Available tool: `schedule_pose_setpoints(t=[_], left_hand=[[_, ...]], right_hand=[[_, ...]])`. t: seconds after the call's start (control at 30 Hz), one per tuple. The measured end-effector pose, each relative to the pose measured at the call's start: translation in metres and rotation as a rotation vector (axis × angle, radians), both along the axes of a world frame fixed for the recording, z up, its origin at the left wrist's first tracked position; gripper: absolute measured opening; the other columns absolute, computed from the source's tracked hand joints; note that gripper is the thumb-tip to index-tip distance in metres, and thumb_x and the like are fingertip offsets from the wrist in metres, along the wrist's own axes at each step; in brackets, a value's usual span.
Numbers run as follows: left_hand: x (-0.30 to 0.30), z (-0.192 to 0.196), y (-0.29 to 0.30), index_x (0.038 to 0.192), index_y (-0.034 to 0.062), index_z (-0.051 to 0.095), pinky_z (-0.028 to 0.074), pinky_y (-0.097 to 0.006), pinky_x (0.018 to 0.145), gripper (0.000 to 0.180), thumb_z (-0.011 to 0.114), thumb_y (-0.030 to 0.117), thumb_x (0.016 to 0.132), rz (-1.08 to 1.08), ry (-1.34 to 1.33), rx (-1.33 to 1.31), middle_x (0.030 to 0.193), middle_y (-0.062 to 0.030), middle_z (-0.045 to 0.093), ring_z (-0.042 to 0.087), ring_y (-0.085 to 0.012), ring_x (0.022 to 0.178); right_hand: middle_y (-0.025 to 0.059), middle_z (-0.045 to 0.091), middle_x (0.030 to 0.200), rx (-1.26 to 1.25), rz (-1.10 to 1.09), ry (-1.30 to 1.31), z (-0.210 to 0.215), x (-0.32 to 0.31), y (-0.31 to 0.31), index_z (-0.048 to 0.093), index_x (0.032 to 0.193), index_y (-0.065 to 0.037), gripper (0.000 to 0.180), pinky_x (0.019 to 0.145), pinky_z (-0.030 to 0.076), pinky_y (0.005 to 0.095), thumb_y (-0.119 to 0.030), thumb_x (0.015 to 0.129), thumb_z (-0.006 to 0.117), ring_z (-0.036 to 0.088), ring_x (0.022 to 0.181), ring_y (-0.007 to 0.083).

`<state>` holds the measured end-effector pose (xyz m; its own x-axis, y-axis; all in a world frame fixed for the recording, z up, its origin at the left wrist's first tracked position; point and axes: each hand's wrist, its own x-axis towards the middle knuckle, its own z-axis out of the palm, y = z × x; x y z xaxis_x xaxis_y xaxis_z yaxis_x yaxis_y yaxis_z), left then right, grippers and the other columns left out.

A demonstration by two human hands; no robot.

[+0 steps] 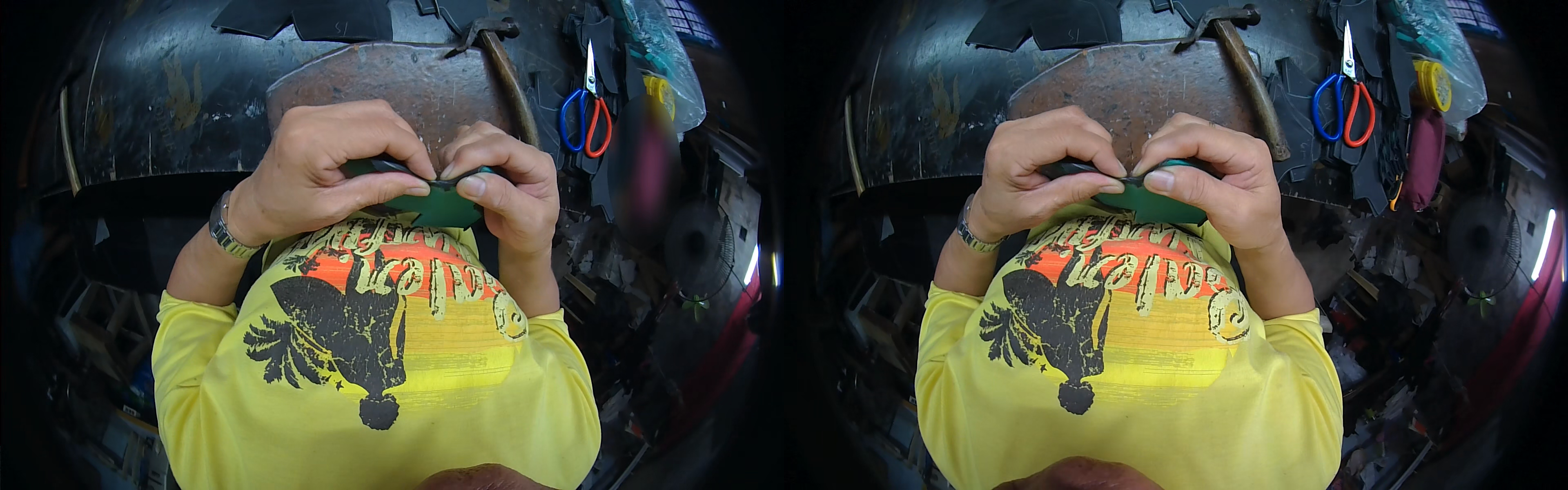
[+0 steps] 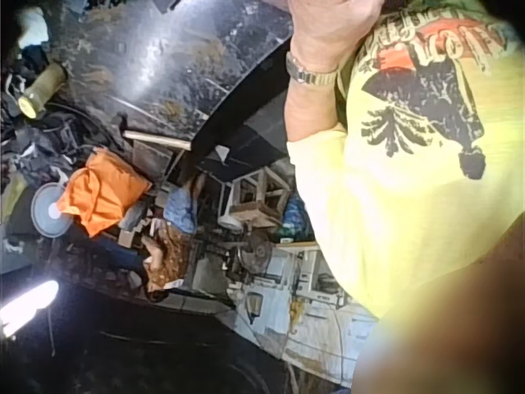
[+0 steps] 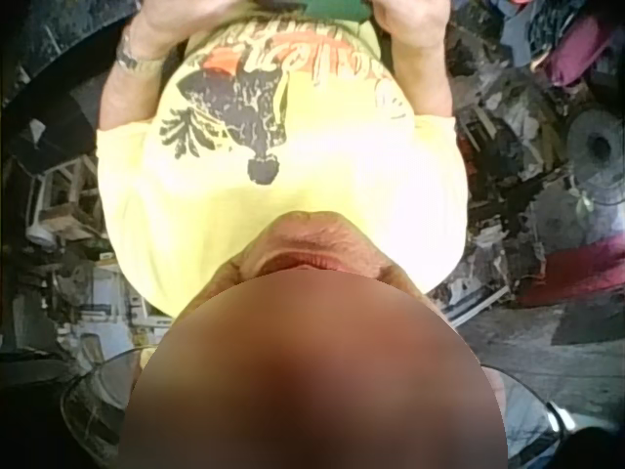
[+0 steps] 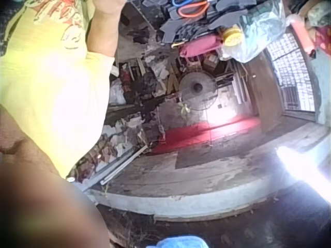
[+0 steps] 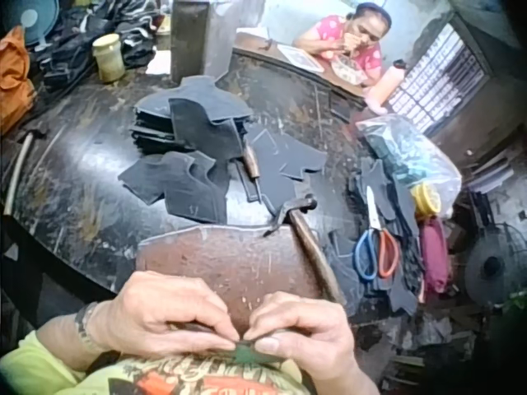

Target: The person hammers a small black leather piece onto a green insole, then uses scissors to trim the black leather. They apply a substance from a yellow container to the insole and use a pointed tool to mark or punch along the edges. The person continues hammering the leather onto the insole.

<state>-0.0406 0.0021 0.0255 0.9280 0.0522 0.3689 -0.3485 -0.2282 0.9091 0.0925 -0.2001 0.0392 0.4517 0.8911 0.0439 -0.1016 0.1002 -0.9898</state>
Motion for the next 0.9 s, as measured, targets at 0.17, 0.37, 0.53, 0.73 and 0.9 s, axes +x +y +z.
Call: schedule_pose_setpoints(t=[0.17,0.37,0.53,0.73,0.9], left_hand=[[-0.004,0.0,-0.002,0.092,0.0025,0.073,0.054,-0.031,0.069,0.017,0.083,0.004,0.078,0.112,-0.01,0.115,0.086,-0.0079,0.071,0.069,-0.0232,0.077],[-0.004,-0.008,-0.008,0.091,0.0097,0.075,0.052,-0.033,0.071,0.021,0.085,0.009,0.072,0.252,-0.281,0.379,0.085,-0.0032,0.07,0.068,-0.0201,0.075],[-0.002,-0.014,-0.005,0.091,0.0101,0.075,0.052,-0.036,0.077,0.022,0.083,0.013,0.071,0.258,-0.354,0.45,0.084,-0.0014,0.069,0.067,-0.0192,0.077],[-0.009,-0.018,0.002,0.091,0.0133,0.076,0.052,-0.039,0.085,0.022,0.078,0.014,0.069,0.357,-0.434,0.554,0.086,0.0017,0.067,0.067,-0.0165,0.082],[-0.015,-0.024,0.0,0.093,0.0167,0.078,0.05,-0.039,0.093,0.023,0.075,0.015,0.07,0.378,-0.459,0.608,0.09,0.0036,0.067,0.066,-0.0145,0.087]], right_hand=[[0.0109,0.069,0.087,-0.037,-0.045,-0.352,0.0,0.001,-0.002,0.074,0.094,0.005,0.013,0.072,0.049,0.0289,0.002,0.081,0.075,0.065,0.082,0.019],[0.0105,0.069,0.085,0.049,-0.135,-0.461,-0.003,-0.001,-0.004,0.075,0.093,0.003,0.019,0.07,0.048,0.029,0.002,0.074,0.079,0.063,0.079,0.0194],[0.0081,0.066,0.085,0.106,-0.179,-0.748,0.001,-0.001,-0.008,0.078,0.093,-0.003,0.027,0.072,0.047,0.0345,-0.002,0.066,0.082,0.061,0.078,0.0224],[0.0046,0.063,0.093,0.107,-0.231,-1.072,0.0,-0.003,-0.01,0.081,0.092,-0.012,0.03,0.078,0.046,0.0371,-0.011,0.062,0.084,0.056,0.09,0.0237],[0.0046,0.064,0.093,0.107,-0.243,-1.046,-0.003,-0.003,-0.011,0.082,0.093,-0.013,0.032,0.078,0.046,0.0374,-0.011,0.062,0.084,0.057,0.09,0.0242]])
